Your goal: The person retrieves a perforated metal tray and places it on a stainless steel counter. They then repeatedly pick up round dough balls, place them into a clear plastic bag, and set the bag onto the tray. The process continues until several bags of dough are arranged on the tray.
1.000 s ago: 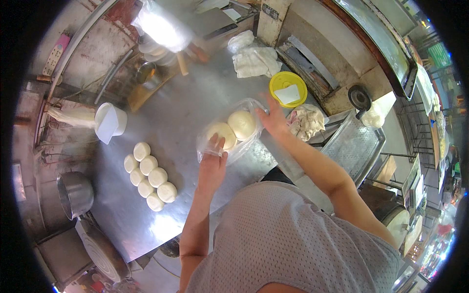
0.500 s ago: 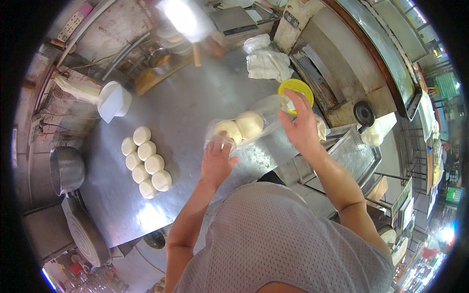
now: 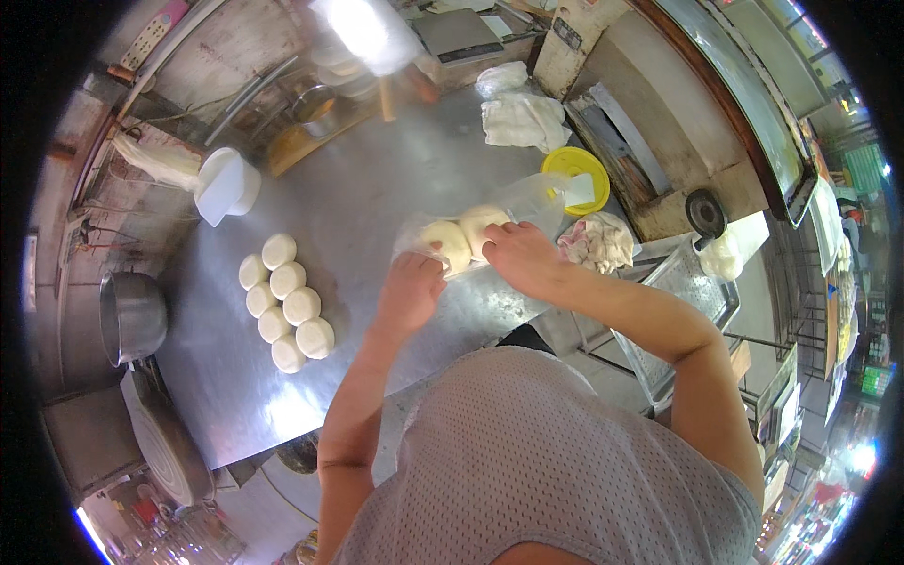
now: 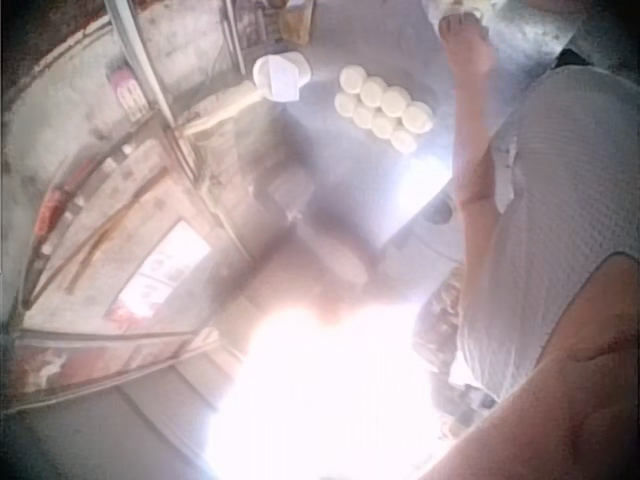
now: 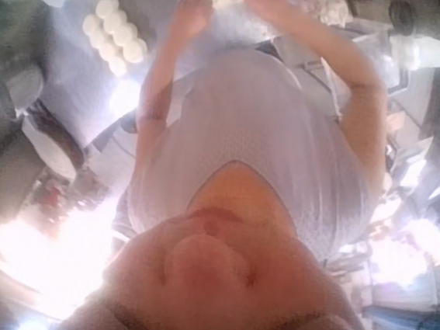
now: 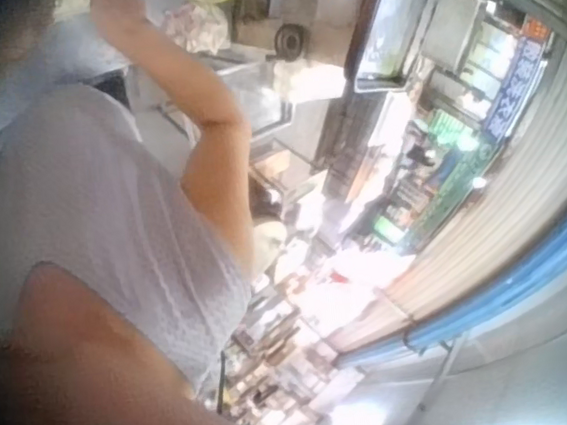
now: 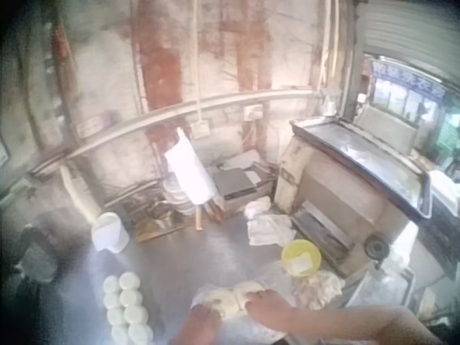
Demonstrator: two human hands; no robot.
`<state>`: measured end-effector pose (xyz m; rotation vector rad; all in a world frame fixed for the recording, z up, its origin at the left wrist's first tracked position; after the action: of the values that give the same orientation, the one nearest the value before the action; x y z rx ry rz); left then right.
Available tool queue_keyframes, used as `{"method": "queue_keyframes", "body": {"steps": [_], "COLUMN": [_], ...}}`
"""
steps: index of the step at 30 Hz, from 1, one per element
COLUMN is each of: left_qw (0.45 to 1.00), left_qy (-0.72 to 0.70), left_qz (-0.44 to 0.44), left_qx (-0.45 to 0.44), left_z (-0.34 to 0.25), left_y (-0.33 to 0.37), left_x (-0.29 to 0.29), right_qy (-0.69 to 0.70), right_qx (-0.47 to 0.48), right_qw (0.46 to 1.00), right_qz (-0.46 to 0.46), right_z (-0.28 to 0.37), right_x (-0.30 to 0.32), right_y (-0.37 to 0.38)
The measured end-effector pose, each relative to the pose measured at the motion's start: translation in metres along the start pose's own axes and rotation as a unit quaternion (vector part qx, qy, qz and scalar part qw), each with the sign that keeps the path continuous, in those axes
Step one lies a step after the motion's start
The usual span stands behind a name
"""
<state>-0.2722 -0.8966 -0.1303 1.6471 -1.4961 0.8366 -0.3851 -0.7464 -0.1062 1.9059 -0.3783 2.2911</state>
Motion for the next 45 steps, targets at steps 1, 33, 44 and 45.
{"method": "queue_keyframes", "body": {"steps": [1, 33, 44, 45], "left_qw": [1.0, 0.953, 0.93, 0.929], "left_qy": [-0.008, -0.062, -0.056, -0.056], "left_qz": [0.006, -0.28, -0.338, -0.342], "left_qx": [0.0, 0.102, 0.131, 0.133], "left_z": [0.005, 0.025, 0.026, 0.028], "left_y": [-0.001, 0.013, 0.02, 0.021], "left_x": [0.001, -0.024, -0.035, -0.035], "right_qy": [0.0, 0.135, 0.215, 0.214], "right_qx": [-0.002, -0.045, -0.099, -0.1], "right_qw": [1.0, 0.977, 0.952, 0.951], "right_qz": [-0.003, -0.156, -0.194, -0.2], "right_z": [0.0, -0.044, -0.065, -0.066], "right_x": [0.003, -0.006, -0.027, -0.027], "right_y": [0.001, 0.028, 0.039, 0.04]}}
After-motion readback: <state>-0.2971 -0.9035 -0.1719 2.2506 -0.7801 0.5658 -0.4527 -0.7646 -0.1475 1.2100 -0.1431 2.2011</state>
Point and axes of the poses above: each hand's wrist, its own y-axis towards the middle knuckle, its own x-axis out of the back of the hand, z = x × y, the point moved 6 cm from there along y, towards the middle knuckle, and after that the axes turned 2 degrees about x, right-handed, at the moved point
